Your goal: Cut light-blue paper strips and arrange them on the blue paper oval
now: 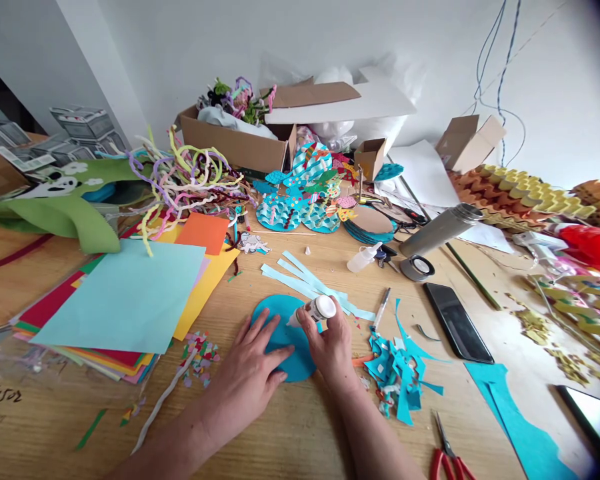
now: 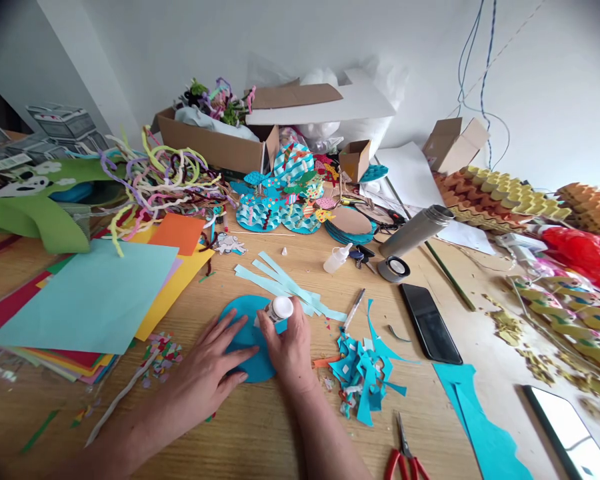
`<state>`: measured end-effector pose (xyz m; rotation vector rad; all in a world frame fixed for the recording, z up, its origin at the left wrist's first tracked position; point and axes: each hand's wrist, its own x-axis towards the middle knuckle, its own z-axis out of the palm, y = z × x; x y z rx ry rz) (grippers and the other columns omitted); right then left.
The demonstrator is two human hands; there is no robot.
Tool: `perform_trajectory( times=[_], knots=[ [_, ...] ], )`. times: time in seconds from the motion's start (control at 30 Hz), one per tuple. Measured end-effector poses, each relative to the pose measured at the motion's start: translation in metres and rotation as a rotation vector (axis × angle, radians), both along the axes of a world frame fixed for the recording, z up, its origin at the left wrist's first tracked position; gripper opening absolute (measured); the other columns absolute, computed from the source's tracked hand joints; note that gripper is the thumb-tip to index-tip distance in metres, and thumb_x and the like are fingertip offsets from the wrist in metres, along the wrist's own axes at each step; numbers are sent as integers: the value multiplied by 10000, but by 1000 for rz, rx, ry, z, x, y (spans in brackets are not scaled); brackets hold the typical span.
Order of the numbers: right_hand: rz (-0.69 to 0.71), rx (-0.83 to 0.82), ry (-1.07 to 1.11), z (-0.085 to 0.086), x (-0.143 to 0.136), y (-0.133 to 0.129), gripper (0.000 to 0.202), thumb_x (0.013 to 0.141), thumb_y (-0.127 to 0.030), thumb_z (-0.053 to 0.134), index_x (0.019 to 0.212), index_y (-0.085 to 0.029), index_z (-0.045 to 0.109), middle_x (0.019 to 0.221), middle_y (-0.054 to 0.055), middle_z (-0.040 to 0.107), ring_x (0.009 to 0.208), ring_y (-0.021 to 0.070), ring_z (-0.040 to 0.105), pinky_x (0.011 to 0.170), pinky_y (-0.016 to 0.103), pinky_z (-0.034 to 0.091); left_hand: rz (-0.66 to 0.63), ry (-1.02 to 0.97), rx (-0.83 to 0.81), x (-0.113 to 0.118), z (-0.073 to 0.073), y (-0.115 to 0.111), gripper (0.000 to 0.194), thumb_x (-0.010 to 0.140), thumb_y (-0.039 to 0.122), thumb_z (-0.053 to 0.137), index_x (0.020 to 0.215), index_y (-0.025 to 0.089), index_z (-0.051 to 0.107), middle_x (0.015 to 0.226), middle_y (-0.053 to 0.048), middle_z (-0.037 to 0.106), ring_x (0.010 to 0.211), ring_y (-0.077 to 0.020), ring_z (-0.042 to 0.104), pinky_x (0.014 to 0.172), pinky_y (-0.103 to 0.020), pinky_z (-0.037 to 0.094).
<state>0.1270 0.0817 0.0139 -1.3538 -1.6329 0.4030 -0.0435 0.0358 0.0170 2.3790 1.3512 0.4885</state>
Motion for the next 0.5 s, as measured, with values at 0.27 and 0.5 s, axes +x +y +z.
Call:
perform_trajectory(
  times=[0.27, 0.5],
  knots=[
    [-82, -63, 100, 3, 4, 2, 179, 847, -358, 562, 774, -196, 544, 681, 0, 587, 585, 145, 517, 560, 275, 427, -15, 3, 5, 0, 2, 1, 323, 821, 288, 638, 1142, 316, 654, 1480, -49, 391, 1383, -314, 280, 1103, -552, 300],
    [-32, -67, 60, -1, 3, 2, 149, 830, -341, 575, 796, -200, 537, 724, 9, 601, 630, 155, 546, 595, 283, 447, -6, -8, 21, 0, -1, 0, 343, 830, 299, 627, 1173, 312, 638, 1489, -50, 375, 1388, -312, 270, 1103, -544, 306]
  ],
)
